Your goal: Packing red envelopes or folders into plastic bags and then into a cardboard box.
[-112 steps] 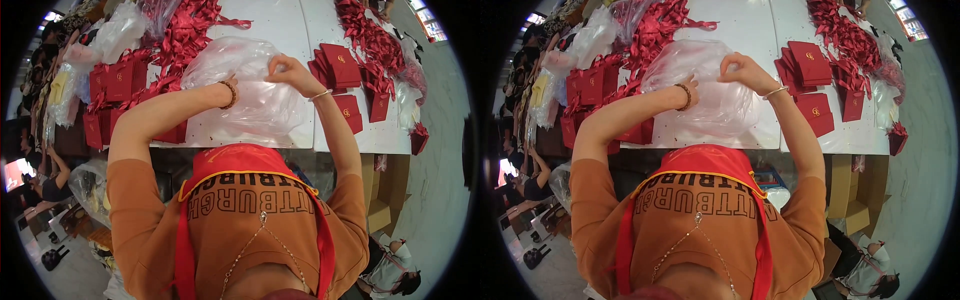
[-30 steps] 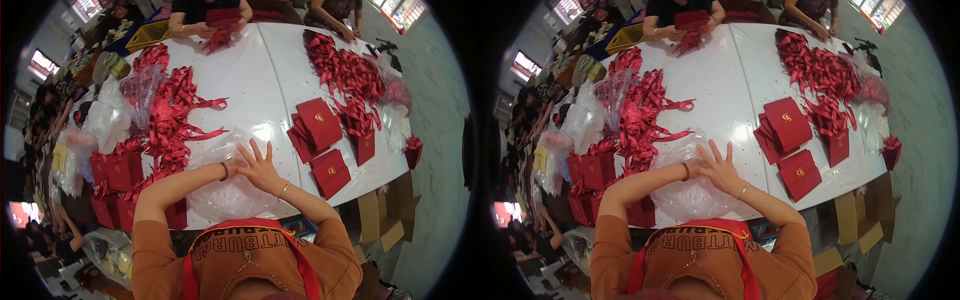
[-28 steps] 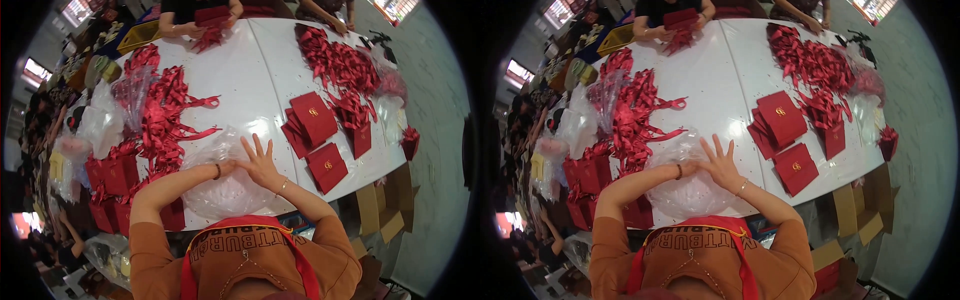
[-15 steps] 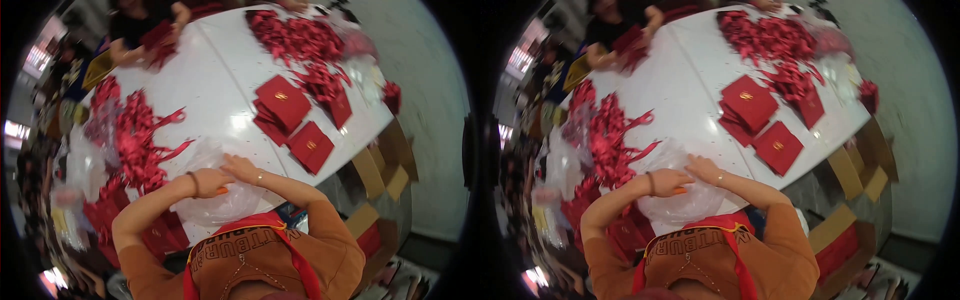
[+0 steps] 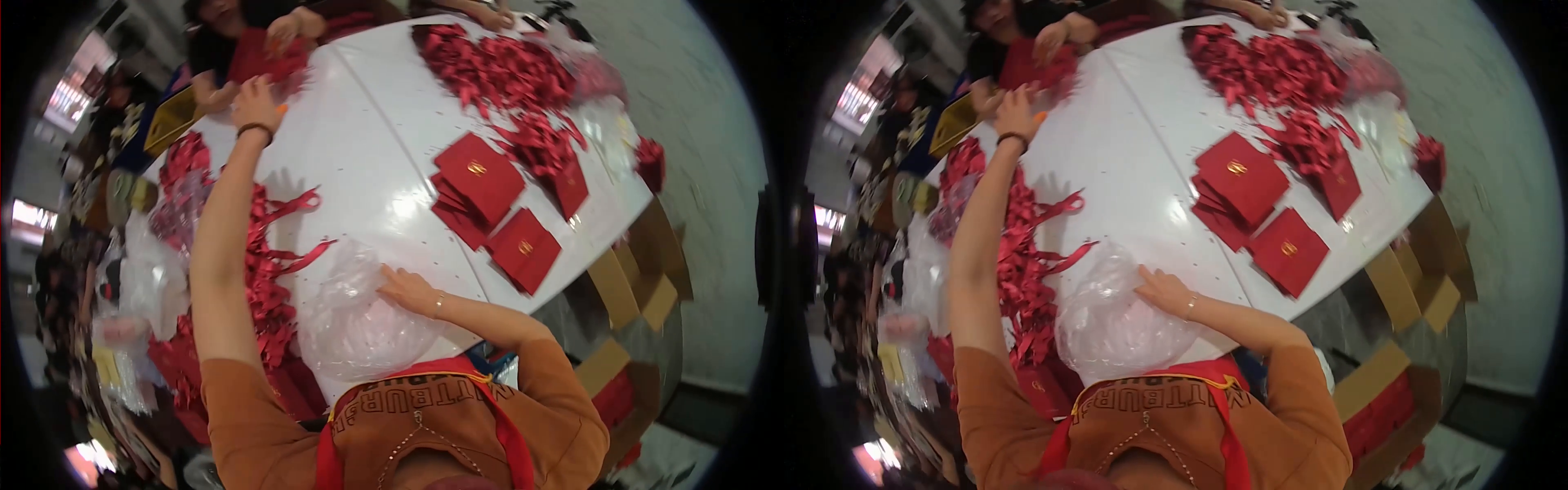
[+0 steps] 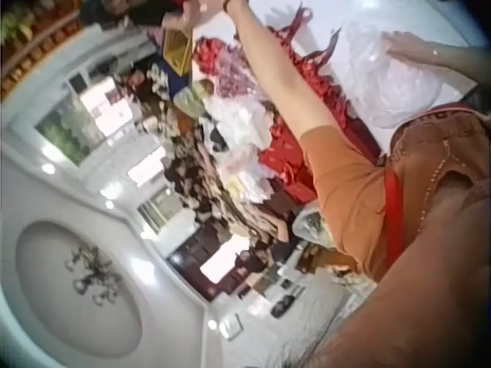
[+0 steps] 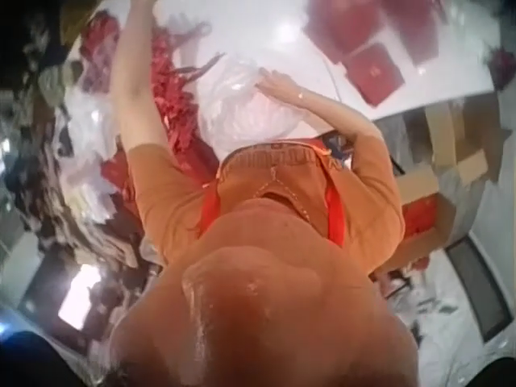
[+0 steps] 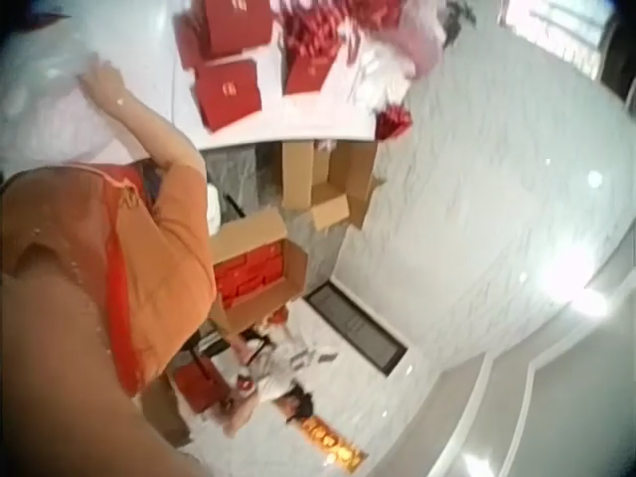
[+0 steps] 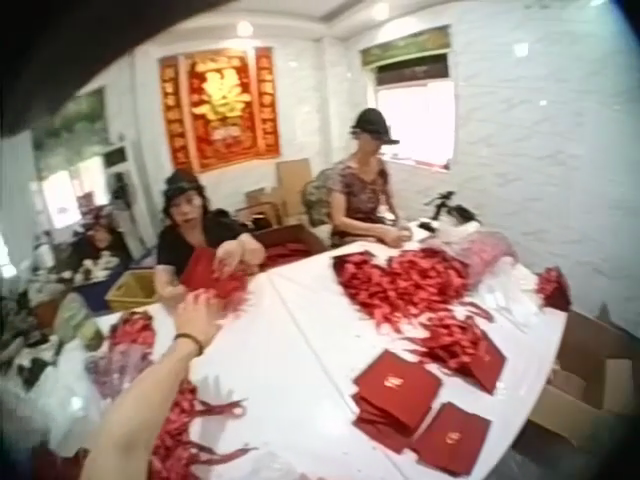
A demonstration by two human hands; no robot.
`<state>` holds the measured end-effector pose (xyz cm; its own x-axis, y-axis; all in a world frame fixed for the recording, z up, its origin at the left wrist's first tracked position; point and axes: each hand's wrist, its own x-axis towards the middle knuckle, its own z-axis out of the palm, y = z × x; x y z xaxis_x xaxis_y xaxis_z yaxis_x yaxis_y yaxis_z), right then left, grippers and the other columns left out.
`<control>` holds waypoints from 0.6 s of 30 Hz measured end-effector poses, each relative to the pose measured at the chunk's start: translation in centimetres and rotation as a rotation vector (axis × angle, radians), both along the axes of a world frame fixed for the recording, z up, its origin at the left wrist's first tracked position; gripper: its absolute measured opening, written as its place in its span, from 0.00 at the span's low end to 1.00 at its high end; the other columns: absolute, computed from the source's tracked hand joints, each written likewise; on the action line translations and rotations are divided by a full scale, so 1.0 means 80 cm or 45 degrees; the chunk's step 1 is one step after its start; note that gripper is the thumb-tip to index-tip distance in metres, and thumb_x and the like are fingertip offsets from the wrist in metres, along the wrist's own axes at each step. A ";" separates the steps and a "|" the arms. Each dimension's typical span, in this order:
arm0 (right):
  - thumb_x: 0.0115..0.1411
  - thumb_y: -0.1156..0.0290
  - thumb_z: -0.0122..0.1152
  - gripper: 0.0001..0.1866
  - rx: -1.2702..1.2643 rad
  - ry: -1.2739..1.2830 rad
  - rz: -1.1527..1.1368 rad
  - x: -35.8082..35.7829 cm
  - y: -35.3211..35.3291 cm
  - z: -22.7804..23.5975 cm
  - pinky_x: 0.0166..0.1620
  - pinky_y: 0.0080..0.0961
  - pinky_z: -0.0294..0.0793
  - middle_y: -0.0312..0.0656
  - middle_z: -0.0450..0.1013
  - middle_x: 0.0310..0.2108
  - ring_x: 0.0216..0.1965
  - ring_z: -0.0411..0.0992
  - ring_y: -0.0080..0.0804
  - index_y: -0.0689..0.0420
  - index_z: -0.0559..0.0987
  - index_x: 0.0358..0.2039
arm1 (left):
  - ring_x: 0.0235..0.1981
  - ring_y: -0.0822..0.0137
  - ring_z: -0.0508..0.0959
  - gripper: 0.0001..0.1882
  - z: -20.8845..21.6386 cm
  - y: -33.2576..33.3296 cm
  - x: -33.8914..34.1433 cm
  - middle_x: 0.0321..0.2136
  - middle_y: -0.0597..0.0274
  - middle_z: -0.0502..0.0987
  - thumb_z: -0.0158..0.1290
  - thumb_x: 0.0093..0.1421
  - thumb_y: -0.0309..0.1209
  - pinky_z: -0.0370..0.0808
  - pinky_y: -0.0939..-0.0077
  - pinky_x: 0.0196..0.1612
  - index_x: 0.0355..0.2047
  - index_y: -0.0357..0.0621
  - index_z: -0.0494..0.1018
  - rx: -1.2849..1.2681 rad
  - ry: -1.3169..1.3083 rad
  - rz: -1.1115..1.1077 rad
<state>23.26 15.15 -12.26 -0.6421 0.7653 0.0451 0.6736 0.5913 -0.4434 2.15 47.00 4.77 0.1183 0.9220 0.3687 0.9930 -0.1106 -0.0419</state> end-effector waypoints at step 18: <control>0.47 0.71 0.50 0.08 -0.096 -0.052 0.043 -0.006 0.010 0.014 0.27 0.30 0.74 0.54 0.57 0.51 0.34 0.66 0.42 0.50 0.76 0.29 | 0.50 0.55 0.61 0.32 -0.003 0.067 -0.060 0.46 0.52 0.61 0.54 0.46 0.42 0.54 0.61 0.52 0.48 0.40 0.58 0.126 -0.302 0.391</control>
<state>22.75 15.92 -11.18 -0.6680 0.7432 -0.0384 0.6721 0.5803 -0.4600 -2.66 52.33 4.56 -0.2563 0.8599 0.4415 0.9626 0.1857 0.1971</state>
